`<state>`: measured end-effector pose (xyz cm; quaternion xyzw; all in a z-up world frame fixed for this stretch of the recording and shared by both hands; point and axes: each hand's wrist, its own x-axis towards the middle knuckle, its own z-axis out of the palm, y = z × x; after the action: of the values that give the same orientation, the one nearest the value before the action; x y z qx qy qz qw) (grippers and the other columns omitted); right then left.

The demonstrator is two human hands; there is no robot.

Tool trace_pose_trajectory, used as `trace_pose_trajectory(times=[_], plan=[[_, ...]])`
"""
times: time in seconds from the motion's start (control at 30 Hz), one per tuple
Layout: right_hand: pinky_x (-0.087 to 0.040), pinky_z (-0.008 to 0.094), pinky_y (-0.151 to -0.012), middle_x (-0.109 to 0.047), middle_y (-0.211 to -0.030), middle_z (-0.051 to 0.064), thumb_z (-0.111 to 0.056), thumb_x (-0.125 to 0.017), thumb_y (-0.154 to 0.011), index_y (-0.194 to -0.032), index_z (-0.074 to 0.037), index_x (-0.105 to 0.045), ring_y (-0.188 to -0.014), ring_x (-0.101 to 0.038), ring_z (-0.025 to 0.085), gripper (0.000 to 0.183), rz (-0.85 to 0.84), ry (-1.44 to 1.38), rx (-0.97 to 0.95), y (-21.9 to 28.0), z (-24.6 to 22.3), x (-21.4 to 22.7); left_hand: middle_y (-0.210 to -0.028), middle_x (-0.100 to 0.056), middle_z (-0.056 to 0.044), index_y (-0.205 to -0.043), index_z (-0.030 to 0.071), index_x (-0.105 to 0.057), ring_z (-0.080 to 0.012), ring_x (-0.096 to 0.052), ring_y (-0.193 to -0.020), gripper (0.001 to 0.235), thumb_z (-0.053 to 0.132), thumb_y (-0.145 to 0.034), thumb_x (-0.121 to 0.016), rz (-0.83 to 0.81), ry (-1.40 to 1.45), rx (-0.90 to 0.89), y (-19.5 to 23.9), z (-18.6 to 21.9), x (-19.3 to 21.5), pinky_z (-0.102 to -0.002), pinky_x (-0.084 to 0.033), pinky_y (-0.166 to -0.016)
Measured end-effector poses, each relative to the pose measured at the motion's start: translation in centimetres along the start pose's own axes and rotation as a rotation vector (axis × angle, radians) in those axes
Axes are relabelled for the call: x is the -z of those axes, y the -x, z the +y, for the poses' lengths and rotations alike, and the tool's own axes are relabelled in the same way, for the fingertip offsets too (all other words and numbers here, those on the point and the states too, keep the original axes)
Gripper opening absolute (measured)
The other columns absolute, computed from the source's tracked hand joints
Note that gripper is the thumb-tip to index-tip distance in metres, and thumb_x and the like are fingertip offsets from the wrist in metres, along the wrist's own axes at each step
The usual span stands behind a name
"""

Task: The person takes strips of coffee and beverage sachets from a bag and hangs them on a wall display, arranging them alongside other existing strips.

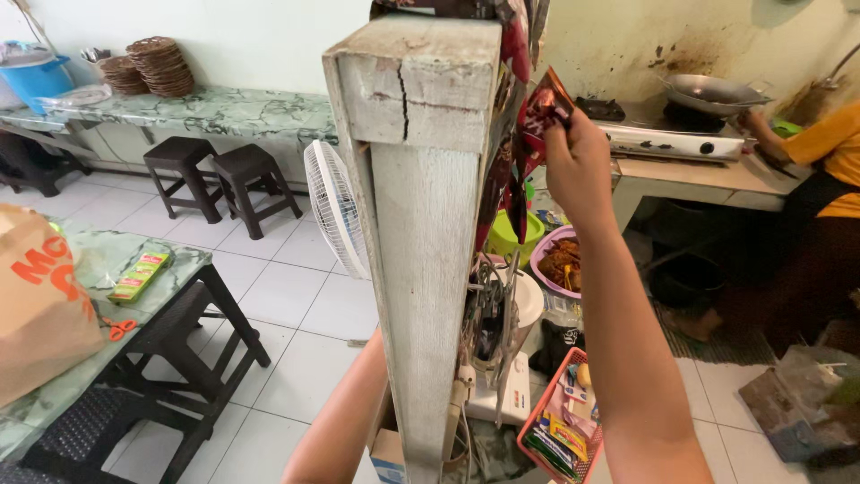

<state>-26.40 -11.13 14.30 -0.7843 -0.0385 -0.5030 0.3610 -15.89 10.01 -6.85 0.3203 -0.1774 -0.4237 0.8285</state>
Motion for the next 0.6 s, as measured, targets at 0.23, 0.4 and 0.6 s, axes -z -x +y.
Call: trace_pose_trajectory(times=[0.23,0.4,0.6], plan=[[-0.029,0.026,-0.043,-0.047,-0.064,-0.006,-0.009,-0.049,-0.102,-0.098,-0.011,-0.059,-0.048,-0.039,0.006,0.011,0.231,-0.570,-0.391,2.7,4.8,1.4,-0.111,-0.068,-0.018,-0.135,-0.011,-0.058,-0.0226,-0.068,-0.090,0.046,0.025,-0.108,-0.052,0.014,0.015,-0.017,0.3,-0.6,0.0,-0.035,-0.058,-0.073],[-0.032,0.028,-0.041,-0.049,-0.063,-0.004,-0.013,-0.052,-0.101,-0.090,-0.010,-0.057,-0.046,-0.042,0.009,0.012,0.362,-0.610,-0.514,6.0,9.8,3.6,-0.111,-0.068,-0.018,-0.135,-0.011,-0.059,-0.0224,-0.068,-0.090,0.045,0.025,-0.108,-0.052,0.036,0.016,-0.059,-0.2,-0.5,-0.3,-0.035,-0.058,-0.074],[-0.030,0.028,-0.039,-0.045,-0.058,-0.003,-0.016,-0.058,-0.097,-0.080,-0.012,-0.055,-0.042,-0.040,0.010,0.018,0.394,-0.629,-0.822,11.8,17.9,5.1,-0.111,-0.068,-0.018,-0.134,-0.010,-0.059,-0.0222,-0.068,-0.090,0.044,0.024,-0.107,-0.053,0.061,0.019,-0.104,0.6,-0.7,-0.5,-0.034,-0.058,-0.074]])
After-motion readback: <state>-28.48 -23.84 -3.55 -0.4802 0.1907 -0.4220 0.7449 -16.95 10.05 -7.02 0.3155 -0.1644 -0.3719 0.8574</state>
